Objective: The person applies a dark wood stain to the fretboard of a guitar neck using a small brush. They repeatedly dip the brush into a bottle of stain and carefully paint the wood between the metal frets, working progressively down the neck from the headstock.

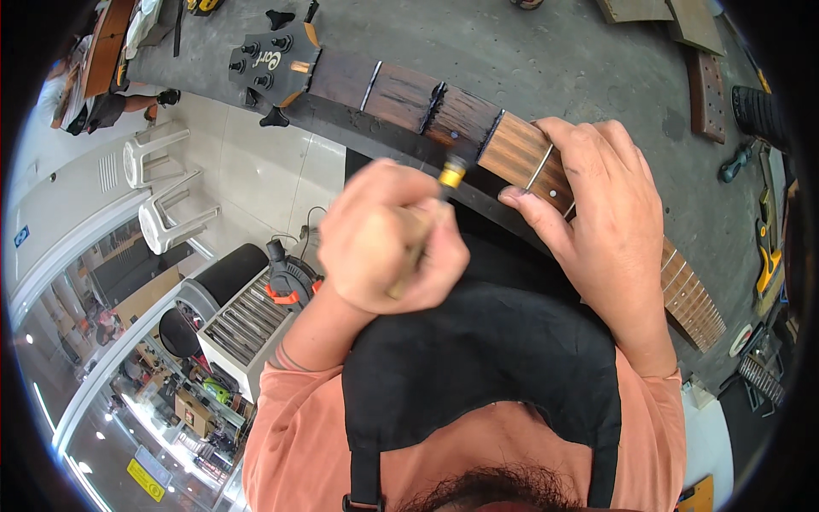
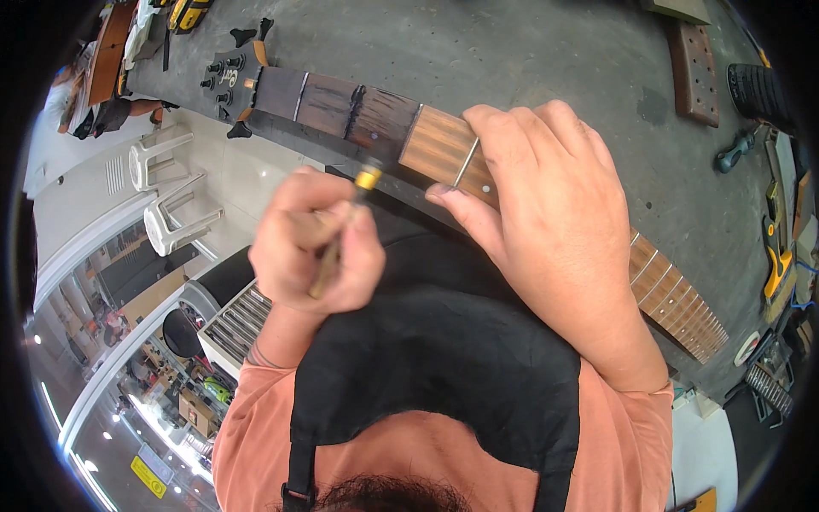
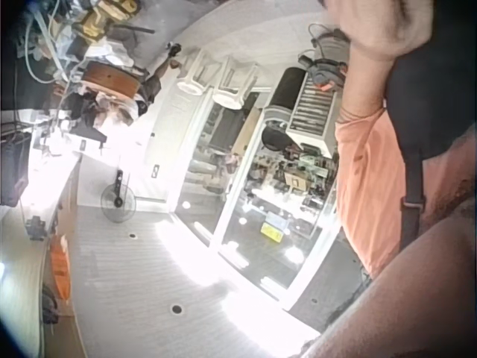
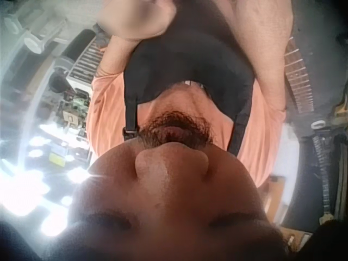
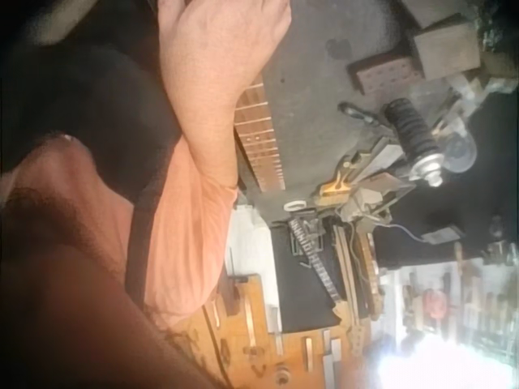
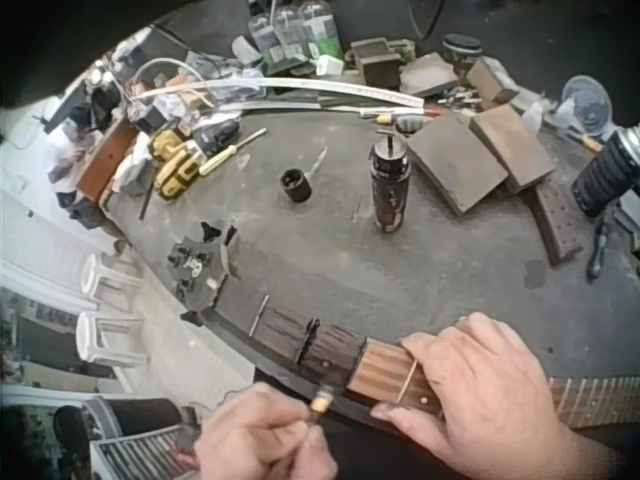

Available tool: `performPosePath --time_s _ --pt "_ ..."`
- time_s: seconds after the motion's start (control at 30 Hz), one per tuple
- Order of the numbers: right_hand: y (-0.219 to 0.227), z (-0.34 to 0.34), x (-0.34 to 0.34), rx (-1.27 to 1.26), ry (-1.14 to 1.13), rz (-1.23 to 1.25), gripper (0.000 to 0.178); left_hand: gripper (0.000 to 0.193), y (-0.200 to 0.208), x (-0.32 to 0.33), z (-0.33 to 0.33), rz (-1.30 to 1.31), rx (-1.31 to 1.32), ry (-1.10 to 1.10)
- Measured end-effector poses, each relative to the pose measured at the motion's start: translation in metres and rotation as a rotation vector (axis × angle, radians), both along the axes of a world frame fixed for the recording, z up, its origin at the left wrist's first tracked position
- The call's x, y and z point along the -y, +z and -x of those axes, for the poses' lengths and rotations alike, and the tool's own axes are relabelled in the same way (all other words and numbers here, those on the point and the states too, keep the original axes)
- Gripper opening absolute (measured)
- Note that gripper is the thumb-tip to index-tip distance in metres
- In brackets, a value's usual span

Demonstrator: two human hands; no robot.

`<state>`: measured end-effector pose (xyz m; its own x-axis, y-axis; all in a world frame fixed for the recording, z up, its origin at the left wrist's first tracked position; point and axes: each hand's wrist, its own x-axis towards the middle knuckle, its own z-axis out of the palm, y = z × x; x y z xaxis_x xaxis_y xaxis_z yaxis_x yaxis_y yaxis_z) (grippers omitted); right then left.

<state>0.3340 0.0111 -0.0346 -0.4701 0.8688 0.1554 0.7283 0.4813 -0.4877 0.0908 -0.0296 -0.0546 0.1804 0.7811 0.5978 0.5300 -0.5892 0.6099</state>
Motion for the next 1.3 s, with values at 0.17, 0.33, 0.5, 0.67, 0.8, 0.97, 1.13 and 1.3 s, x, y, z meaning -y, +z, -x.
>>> performPosePath --time_s 0.17,0.33,0.5,0.67,0.8,0.97,1.13,1.3 --pt "0.001 0.000 0.000 -0.006 -0.009 0.019 0.064 0.028 -0.004 -0.004 0.005 0.010 0.061 0.124" --pt "0.000 0.000 0.000 -0.024 -0.011 0.004 0.064 0.024 0.008 -0.015 0.008 0.012 -0.065 -0.011" --pt "0.002 0.002 0.000 -0.024 -0.008 0.009 0.064 0.026 0.011 -0.019 -0.005 -0.009 -0.076 -0.100" --pt "0.002 0.001 0.001 -0.006 -0.019 0.014 0.063 0.023 0.015 -0.023 0.029 -0.052 0.084 0.112" --pt "0.004 0.001 0.001 0.020 -0.019 0.032 0.063 0.023 0.012 -0.019 0.044 0.039 0.146 0.178" --pt "0.004 0.002 0.001 0.018 -0.020 0.040 0.063 0.025 0.006 -0.010 0.031 0.060 0.069 0.089" --pt "0.004 0.003 0.001 0.018 -0.030 0.045 0.063 0.027 0.012 -0.012 0.035 0.129 0.094 0.242" --pt "0.005 0.002 0.001 0.021 -0.036 0.054 0.063 0.025 0.008 -0.013 0.037 0.101 0.137 0.249"
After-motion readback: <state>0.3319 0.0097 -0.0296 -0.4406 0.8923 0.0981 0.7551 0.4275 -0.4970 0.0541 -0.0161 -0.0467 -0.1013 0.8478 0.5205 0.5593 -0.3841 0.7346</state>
